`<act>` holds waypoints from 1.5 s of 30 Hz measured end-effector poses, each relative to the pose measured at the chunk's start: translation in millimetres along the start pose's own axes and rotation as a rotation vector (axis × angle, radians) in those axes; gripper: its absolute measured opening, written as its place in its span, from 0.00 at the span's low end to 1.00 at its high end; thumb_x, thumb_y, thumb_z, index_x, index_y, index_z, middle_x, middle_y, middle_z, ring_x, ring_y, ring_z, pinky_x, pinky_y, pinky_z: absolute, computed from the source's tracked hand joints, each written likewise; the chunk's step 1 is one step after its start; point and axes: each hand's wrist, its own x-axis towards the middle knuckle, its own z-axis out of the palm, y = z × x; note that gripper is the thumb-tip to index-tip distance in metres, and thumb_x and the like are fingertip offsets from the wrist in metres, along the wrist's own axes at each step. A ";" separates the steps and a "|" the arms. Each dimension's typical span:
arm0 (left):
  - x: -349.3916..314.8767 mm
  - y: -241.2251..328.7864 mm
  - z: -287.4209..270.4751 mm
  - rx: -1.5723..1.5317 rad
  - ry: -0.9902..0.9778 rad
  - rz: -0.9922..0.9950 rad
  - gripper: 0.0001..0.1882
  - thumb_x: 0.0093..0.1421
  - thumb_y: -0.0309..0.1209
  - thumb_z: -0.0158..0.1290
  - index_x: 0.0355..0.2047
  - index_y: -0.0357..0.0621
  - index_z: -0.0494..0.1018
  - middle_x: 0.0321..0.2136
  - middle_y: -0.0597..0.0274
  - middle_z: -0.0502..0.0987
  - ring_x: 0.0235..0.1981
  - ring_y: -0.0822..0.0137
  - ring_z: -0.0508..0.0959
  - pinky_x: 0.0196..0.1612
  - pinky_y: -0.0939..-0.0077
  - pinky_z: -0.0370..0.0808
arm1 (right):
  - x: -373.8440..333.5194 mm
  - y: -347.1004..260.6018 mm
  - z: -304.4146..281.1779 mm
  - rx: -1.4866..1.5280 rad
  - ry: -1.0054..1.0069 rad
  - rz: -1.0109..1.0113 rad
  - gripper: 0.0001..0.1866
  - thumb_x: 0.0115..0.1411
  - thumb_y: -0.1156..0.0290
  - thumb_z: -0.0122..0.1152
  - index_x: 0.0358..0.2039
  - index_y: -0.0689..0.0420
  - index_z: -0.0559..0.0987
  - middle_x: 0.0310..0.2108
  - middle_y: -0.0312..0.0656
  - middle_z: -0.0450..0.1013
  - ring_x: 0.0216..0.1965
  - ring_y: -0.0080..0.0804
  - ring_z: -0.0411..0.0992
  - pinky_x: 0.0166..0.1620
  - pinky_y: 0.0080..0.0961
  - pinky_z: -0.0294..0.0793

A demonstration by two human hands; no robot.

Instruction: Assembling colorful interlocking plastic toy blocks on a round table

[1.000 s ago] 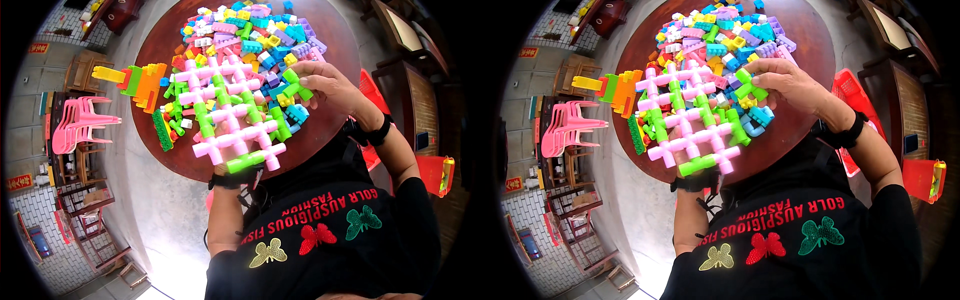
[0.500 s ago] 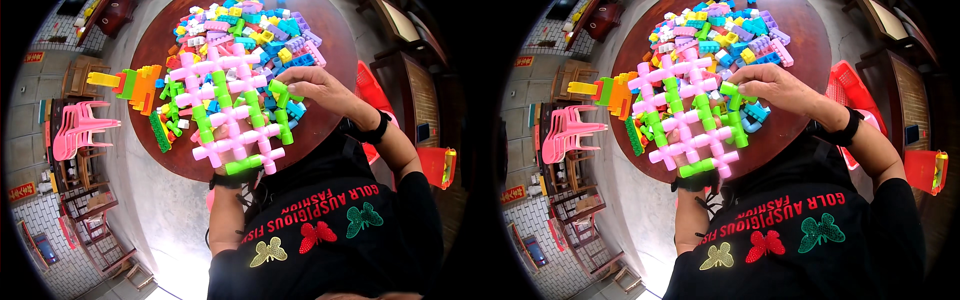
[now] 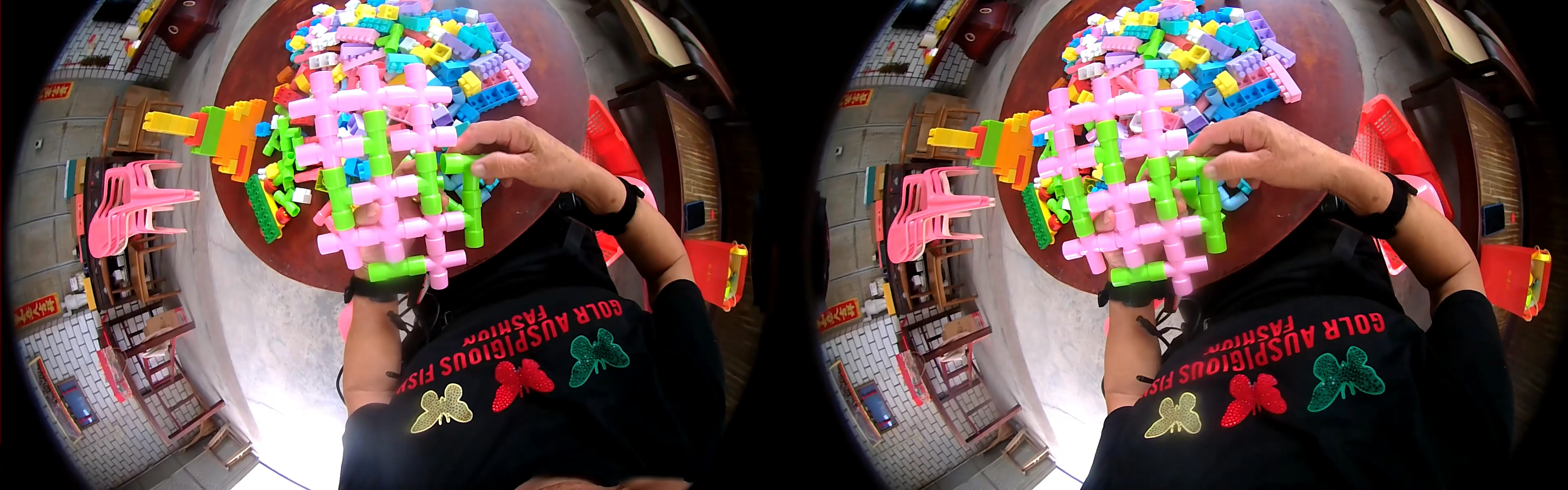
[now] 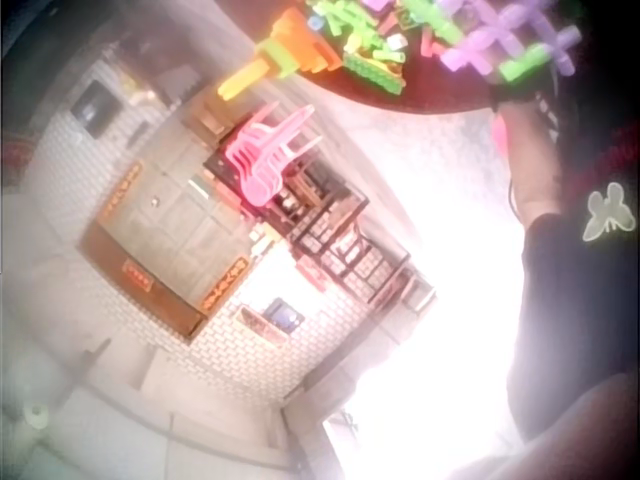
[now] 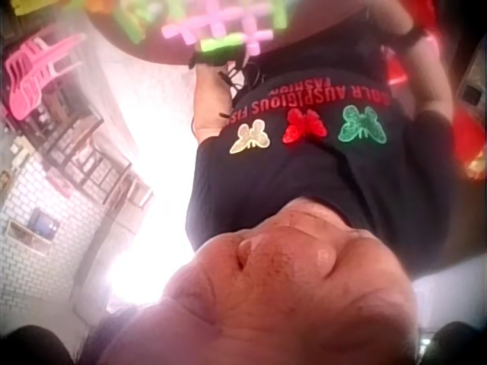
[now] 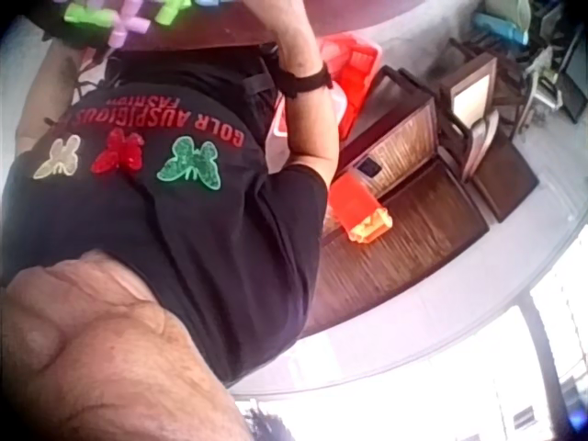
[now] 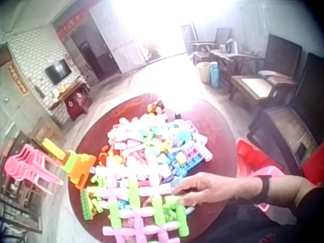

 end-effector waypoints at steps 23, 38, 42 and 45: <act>2.7 -2.8 4.6 0.026 0.089 0.021 0.39 0.47 0.54 0.53 0.51 0.37 0.62 0.39 0.55 0.71 0.40 0.61 0.73 0.43 0.65 0.72 | 0.8 7.5 2.5 0.135 0.024 -0.029 0.12 0.63 0.69 0.52 0.45 0.60 0.74 0.30 0.34 0.73 0.27 0.17 0.72 0.28 0.15 0.73; 4.9 -0.1 0.6 0.001 0.055 -0.005 0.39 0.49 0.49 0.55 0.55 0.38 0.60 0.44 0.52 0.71 0.43 0.58 0.73 0.49 0.60 0.71 | 0.8 4.3 18.1 0.278 -0.053 0.066 0.16 0.62 0.67 0.53 0.47 0.63 0.71 0.35 0.37 0.73 0.28 0.18 0.71 0.28 0.15 0.73; 4.4 0.0 -5.0 -0.001 0.104 -0.022 0.38 0.50 0.50 0.54 0.56 0.39 0.59 0.46 0.50 0.70 0.46 0.53 0.73 0.51 0.52 0.71 | 2.8 1.8 17.0 0.281 0.006 0.098 0.19 0.62 0.65 0.54 0.49 0.62 0.69 0.37 0.39 0.72 0.28 0.20 0.72 0.28 0.15 0.74; 3.7 2.9 -4.6 -0.022 0.039 -0.023 0.37 0.57 0.55 0.48 0.56 0.39 0.61 0.42 0.51 0.73 0.43 0.54 0.76 0.39 0.54 0.78 | 3.8 2.4 11.2 0.325 0.018 0.149 0.21 0.62 0.63 0.54 0.51 0.62 0.67 0.38 0.40 0.71 0.29 0.21 0.72 0.28 0.16 0.74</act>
